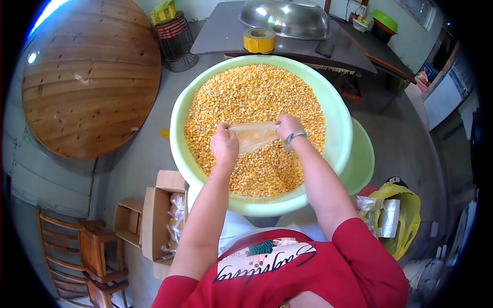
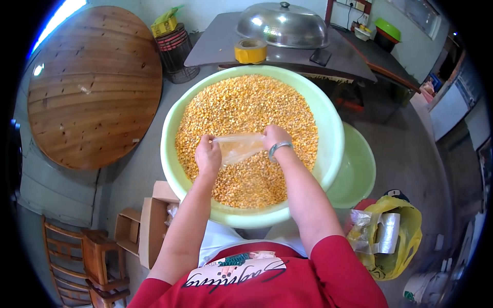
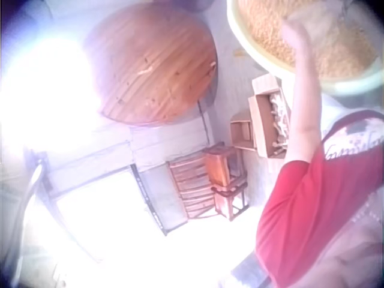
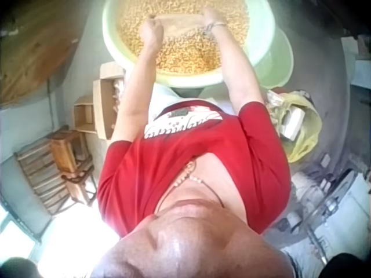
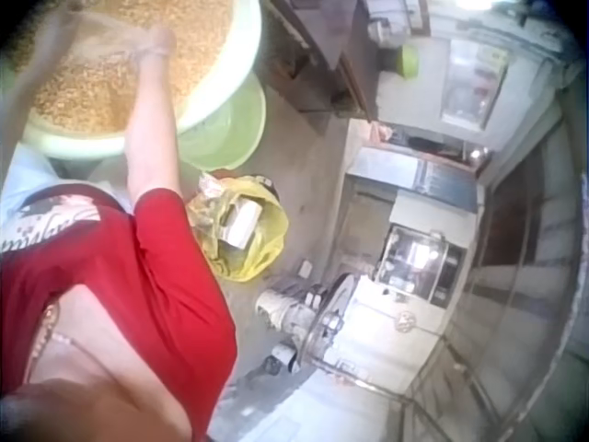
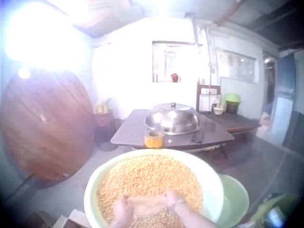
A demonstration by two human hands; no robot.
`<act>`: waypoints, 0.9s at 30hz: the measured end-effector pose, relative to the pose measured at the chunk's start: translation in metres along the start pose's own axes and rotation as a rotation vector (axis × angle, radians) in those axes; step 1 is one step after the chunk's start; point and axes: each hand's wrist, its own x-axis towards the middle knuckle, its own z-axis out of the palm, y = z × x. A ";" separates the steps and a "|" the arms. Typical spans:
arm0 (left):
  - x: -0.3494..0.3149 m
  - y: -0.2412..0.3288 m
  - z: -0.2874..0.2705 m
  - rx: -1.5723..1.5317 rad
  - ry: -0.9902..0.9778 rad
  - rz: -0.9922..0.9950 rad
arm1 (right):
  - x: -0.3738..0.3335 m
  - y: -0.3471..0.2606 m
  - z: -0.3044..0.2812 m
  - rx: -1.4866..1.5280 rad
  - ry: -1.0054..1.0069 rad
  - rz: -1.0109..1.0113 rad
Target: The person fills small plastic bags with dried corn from a large basin by hand, then places the filled bags into a cardboard box.
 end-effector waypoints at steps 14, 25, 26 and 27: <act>-0.019 0.034 -0.012 0.330 -0.061 0.669 | -0.017 -0.026 -0.003 0.149 -0.178 -0.437; -0.010 0.017 -0.004 0.313 -0.192 0.152 | 0.001 -0.004 0.009 0.066 -0.242 -0.259; -0.008 0.016 -0.005 0.316 -0.159 0.125 | 0.003 -0.001 0.007 0.025 -0.268 -0.280; -0.006 0.014 -0.005 0.319 -0.127 0.099 | 0.004 0.002 0.005 -0.017 -0.293 -0.300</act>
